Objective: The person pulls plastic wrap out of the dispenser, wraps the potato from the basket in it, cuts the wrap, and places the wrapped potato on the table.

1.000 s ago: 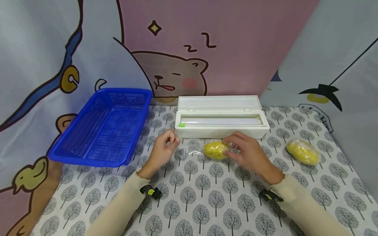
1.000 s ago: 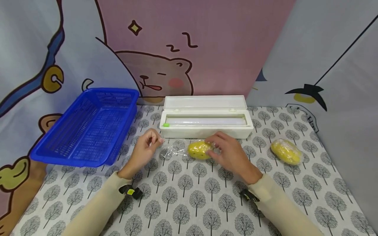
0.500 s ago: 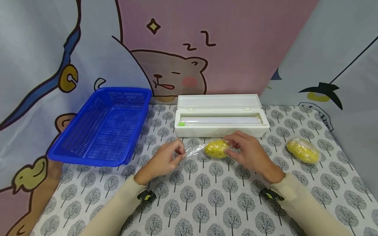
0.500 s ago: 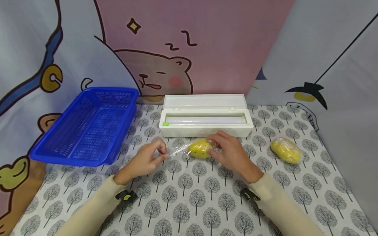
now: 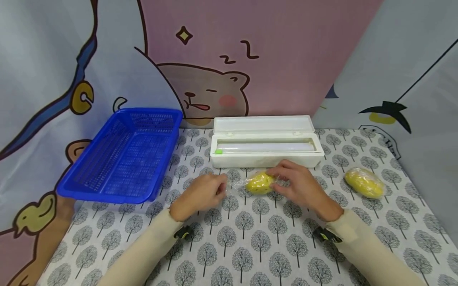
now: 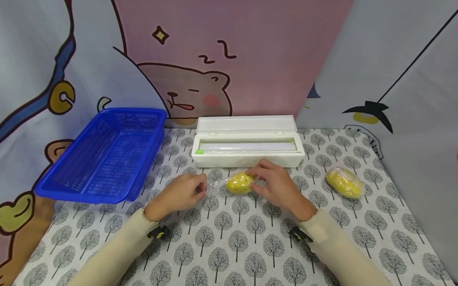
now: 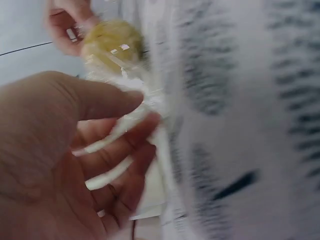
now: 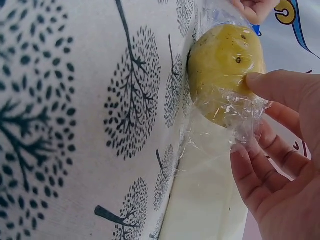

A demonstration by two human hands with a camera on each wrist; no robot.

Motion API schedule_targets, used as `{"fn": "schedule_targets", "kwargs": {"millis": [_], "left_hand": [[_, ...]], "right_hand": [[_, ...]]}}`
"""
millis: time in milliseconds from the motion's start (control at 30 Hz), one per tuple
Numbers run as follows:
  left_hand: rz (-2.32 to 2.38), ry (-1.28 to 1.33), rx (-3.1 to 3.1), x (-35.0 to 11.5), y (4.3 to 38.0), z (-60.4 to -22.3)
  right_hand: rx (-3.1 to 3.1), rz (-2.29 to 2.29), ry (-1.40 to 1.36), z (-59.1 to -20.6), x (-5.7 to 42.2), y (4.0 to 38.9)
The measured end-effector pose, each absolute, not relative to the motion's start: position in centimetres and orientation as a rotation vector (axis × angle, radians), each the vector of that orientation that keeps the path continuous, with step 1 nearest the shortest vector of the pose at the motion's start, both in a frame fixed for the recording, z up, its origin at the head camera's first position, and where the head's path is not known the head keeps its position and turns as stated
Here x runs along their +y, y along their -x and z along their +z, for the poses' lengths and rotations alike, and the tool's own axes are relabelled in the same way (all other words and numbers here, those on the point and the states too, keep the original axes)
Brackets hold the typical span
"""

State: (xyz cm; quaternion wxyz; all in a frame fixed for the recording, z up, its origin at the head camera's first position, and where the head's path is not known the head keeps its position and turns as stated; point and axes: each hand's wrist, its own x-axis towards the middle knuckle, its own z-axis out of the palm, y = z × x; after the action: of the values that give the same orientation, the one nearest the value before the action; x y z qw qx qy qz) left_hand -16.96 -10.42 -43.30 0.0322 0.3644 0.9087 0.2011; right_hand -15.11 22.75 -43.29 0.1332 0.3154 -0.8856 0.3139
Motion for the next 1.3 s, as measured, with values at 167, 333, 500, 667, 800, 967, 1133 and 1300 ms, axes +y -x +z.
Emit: {"fn": "schedule_targets", "kwargs": {"millis": [167, 333, 500, 667, 800, 967, 1133, 1300], "left_hand": [[0.393, -0.906, 2.922, -10.2, 16.6, -40.7], [0.49, -0.964, 2.944, -8.8, 15.9, -38.4], [0.6, -1.094, 2.912, -6.1, 15.8, -38.5], [0.646, -1.148, 2.823, -4.2, 16.7, -40.4], [0.733, -1.168, 2.734, -3.4, 17.6, -41.6], [0.791, -1.166, 2.629, -3.0, 18.5, -42.4], [0.862, -1.236, 2.527, -2.8, 19.0, -42.6], [0.845, -1.289, 2.517, -2.7, 19.1, -42.2]], "right_hand": [[-2.553, 0.897, -0.919, -43.3, 22.7, 15.0], [-2.551, 0.864, -0.912, -43.4, 22.7, 15.2], [-2.581, 0.852, -0.908, -43.0, 22.2, 15.2], [-2.57, 0.844, -0.943, -43.0, 21.8, 15.1], [-2.551, 0.84, -0.966, -43.0, 21.6, 15.1], [-2.535, 0.841, -0.982, -42.9, 21.6, 15.1], [-2.567, 0.911, -1.006, -42.6, 21.8, 15.2], [-2.649, 1.181, -0.922, -42.0, 22.4, 15.7]]}}
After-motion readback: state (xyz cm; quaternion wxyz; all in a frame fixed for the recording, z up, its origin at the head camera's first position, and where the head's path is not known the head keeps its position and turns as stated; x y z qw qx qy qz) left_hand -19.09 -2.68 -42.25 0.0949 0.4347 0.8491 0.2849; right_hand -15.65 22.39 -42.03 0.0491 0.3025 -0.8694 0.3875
